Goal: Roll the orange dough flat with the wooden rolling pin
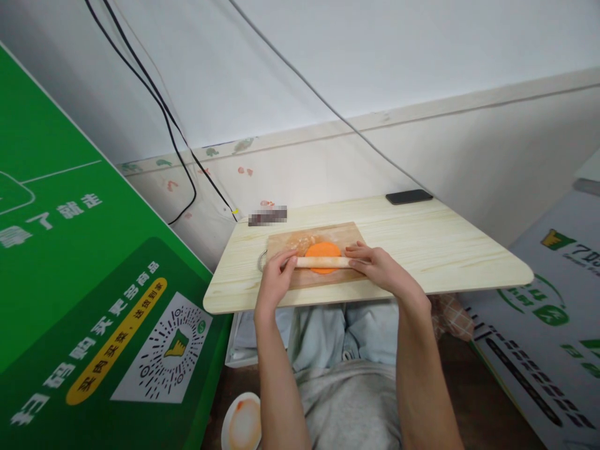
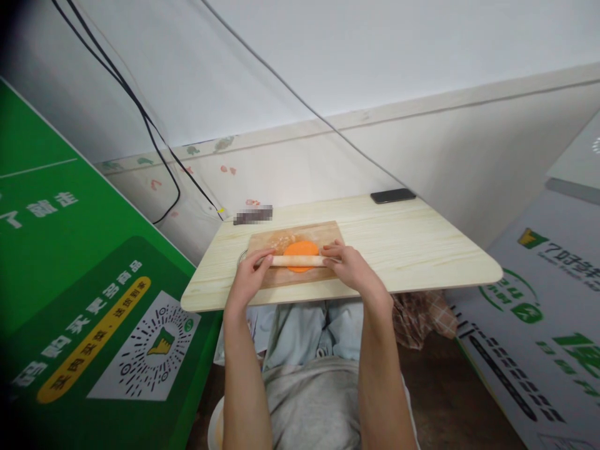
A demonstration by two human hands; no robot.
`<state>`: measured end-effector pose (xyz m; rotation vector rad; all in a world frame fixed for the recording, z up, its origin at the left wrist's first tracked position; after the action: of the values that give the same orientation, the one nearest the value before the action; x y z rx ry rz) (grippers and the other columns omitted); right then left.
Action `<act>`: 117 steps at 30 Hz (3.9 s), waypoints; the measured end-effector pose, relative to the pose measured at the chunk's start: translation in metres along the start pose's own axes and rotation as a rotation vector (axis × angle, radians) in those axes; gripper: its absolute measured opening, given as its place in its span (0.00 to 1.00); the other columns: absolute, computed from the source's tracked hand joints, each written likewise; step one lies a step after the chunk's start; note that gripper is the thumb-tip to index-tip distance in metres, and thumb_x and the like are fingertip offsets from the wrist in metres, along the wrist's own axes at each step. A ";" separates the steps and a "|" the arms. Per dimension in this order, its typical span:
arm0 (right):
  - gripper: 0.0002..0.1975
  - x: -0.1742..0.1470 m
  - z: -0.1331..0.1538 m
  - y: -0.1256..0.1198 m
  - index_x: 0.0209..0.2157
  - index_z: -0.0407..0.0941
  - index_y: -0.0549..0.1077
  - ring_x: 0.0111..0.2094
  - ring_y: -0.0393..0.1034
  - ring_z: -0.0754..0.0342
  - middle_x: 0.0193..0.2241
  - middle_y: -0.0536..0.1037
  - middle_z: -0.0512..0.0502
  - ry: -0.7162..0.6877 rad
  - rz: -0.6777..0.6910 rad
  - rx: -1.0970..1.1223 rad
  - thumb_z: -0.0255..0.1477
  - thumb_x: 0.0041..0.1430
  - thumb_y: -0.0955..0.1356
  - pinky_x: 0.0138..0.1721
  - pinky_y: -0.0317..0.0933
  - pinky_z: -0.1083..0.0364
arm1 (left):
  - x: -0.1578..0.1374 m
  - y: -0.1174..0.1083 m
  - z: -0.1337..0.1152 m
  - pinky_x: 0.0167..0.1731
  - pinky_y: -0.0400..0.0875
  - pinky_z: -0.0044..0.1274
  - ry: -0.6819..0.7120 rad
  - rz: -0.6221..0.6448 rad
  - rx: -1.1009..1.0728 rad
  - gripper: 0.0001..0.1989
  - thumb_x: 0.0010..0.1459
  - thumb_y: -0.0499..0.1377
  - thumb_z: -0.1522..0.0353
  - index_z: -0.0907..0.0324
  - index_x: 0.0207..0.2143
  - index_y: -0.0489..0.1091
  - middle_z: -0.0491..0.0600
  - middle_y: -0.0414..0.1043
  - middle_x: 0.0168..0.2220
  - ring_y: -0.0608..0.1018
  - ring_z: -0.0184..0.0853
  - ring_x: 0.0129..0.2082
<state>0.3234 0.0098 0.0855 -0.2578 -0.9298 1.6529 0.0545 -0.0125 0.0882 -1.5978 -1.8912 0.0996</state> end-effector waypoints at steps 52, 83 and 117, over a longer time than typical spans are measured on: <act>0.19 0.017 -0.027 -0.004 0.41 0.48 0.85 0.46 0.78 0.41 0.43 0.86 0.39 0.258 -0.391 -0.083 0.44 0.73 0.65 0.50 0.67 0.46 | 0.003 -0.006 0.010 0.68 0.67 0.43 -0.124 -0.292 0.218 0.18 0.71 0.59 0.61 0.58 0.59 0.75 0.60 0.78 0.59 0.77 0.49 0.63; 0.13 0.009 -0.003 -0.007 0.42 0.47 0.88 0.48 0.83 0.41 0.44 0.89 0.42 0.189 -0.057 0.303 0.37 0.62 0.72 0.57 0.72 0.46 | 0.001 -0.016 0.019 0.52 0.77 0.34 -0.171 -0.138 -0.086 0.08 0.54 0.64 0.73 0.58 0.35 0.84 0.51 0.85 0.41 0.84 0.42 0.45; 0.16 0.015 -0.027 -0.004 0.43 0.49 0.86 0.51 0.81 0.40 0.46 0.88 0.42 0.209 -0.298 0.216 0.43 0.68 0.69 0.56 0.69 0.44 | 0.002 -0.009 0.008 0.61 0.72 0.40 -0.168 -0.254 0.170 0.10 0.67 0.59 0.70 0.54 0.44 0.81 0.52 0.85 0.48 0.82 0.45 0.53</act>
<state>0.3375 0.0354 0.0751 -0.1331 -0.5945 1.4056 0.0422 -0.0103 0.0865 -1.2596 -2.1364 0.2855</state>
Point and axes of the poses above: each hand's wrist, its own x-axis towards the middle knuckle, its own y-axis out of the palm, z = x × y, the point moved 10 cm from there along x, towards the middle knuckle
